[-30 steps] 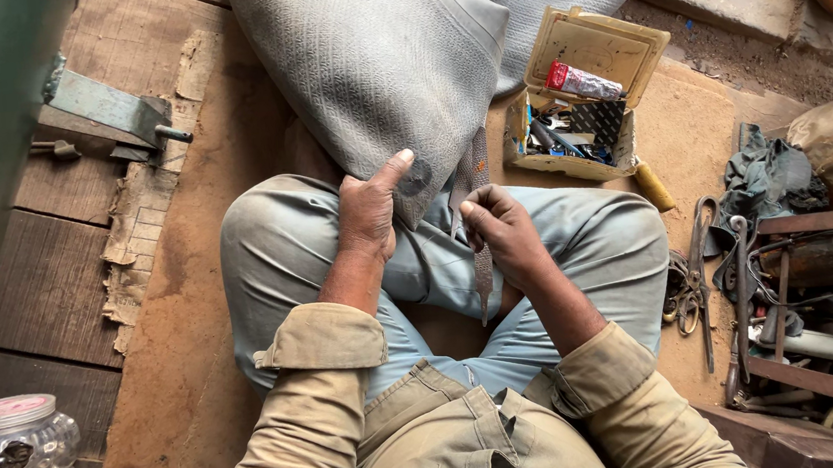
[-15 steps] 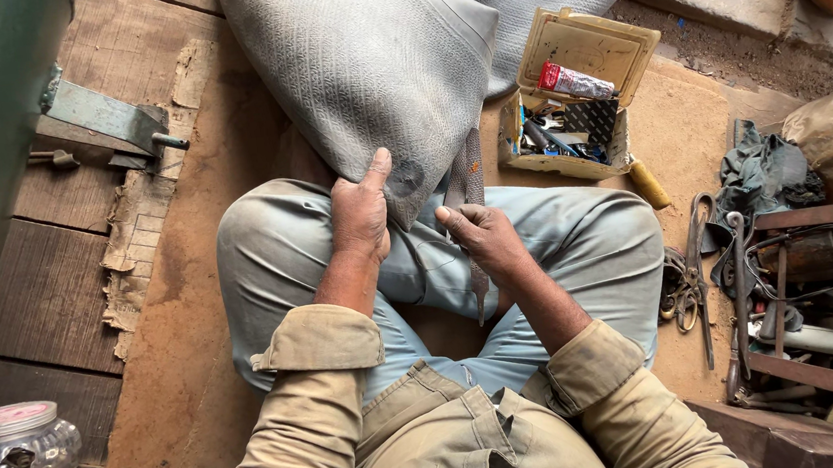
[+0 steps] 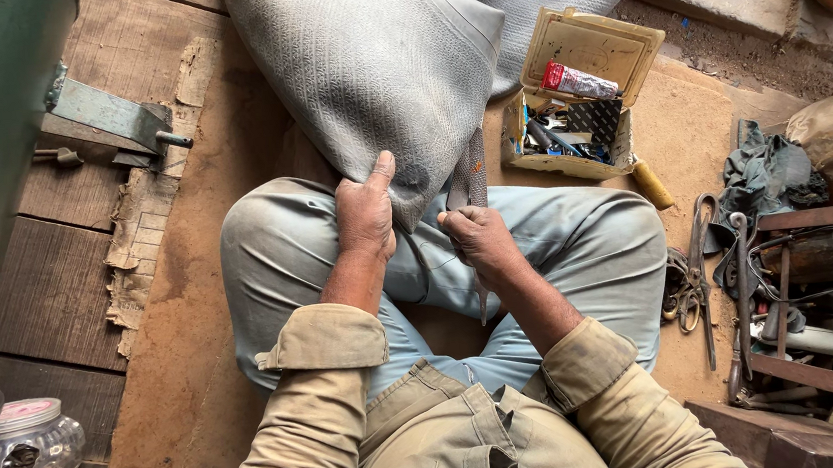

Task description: The person is sewing a black patch onto a large grey inner tube by hand. Using a needle and thread, they pull the thread through the material to secure the patch over a hole while holding the tube in their lap.

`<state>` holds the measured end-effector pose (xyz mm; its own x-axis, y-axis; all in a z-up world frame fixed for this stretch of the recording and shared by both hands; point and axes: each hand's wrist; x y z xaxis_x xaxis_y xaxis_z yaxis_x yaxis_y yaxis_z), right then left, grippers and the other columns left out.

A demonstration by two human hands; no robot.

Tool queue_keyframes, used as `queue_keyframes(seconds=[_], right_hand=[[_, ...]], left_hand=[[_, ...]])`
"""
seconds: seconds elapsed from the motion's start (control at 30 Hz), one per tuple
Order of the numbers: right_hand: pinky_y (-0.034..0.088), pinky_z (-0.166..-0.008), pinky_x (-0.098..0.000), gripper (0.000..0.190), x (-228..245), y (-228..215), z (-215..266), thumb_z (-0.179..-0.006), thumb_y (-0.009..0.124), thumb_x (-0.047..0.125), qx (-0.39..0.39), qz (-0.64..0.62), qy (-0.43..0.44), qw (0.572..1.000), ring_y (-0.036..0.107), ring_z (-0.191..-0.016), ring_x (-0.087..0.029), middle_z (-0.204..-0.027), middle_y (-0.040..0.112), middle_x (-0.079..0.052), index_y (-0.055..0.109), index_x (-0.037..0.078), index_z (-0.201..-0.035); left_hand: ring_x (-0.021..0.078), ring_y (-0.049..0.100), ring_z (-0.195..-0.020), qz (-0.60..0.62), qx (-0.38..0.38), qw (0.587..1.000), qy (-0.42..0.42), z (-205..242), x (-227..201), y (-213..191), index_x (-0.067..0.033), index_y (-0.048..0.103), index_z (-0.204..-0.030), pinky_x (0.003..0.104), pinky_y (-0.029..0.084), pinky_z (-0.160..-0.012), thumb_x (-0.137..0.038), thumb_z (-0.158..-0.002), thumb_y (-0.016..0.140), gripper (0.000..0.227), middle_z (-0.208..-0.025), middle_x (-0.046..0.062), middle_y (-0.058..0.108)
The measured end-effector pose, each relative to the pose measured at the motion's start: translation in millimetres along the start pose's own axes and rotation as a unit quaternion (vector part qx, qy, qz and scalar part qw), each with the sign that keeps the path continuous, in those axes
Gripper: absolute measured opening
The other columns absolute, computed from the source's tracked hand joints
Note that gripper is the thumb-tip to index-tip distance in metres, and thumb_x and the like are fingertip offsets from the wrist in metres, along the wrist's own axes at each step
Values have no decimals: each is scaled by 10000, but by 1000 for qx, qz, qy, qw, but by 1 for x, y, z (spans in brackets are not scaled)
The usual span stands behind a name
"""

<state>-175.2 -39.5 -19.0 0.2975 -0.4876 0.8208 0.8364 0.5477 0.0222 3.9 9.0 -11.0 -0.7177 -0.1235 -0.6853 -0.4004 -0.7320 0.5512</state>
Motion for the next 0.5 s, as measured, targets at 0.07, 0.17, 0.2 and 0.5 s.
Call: queue_keyframes(seconds=[0.07, 0.17, 0.2, 0.5], right_hand=[[295, -429, -244, 320, 0, 0, 1, -946, 705, 255, -2, -2, 0, 1000, 369, -471, -47, -590, 473, 64, 590, 101, -690], [289, -425, -249, 316, 0, 0, 1, -948, 704, 250, 0, -11, -4, 1000, 362, -467, -48, -589, 466, 64, 590, 100, -694], [294, -426, -249, 318, 0, 0, 1, -948, 702, 251, -1, -5, -2, 1000, 367, -468, -49, -589, 470, 63, 590, 100, -692], [312, -437, -237, 309, 5, -5, 8, -953, 716, 297, 12, -13, 15, 1000, 381, -487, -48, -612, 466, 62, 609, 73, -771]], left_hand=[[189, 659, -1021, -5, -3, 1000, -3, -1, 1, -1, 99, 642, -1223, 348, 524, -960, -151, -952, 702, 374, -1144, 149, 711], [194, 644, -992, -9, -6, 1000, -4, -2, 2, 0, 129, 655, -1203, 359, 522, -935, -146, -965, 713, 368, -1124, 166, 707], [196, 638, -982, -10, -7, 1000, -3, -1, 1, 0, 139, 659, -1196, 363, 521, -927, -143, -969, 718, 366, -1117, 172, 705], [198, 654, -1021, -3, 2, 1000, -6, 3, -6, 3, 117, 652, -1197, 360, 520, -964, -163, -957, 708, 373, -1143, 165, 710]])
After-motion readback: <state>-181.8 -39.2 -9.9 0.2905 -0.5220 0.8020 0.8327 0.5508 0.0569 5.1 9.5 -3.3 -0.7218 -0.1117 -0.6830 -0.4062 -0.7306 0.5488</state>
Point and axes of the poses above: each hand's wrist, its own z-axis away from the middle knuckle, its own y-axis out of the palm, x = y × z
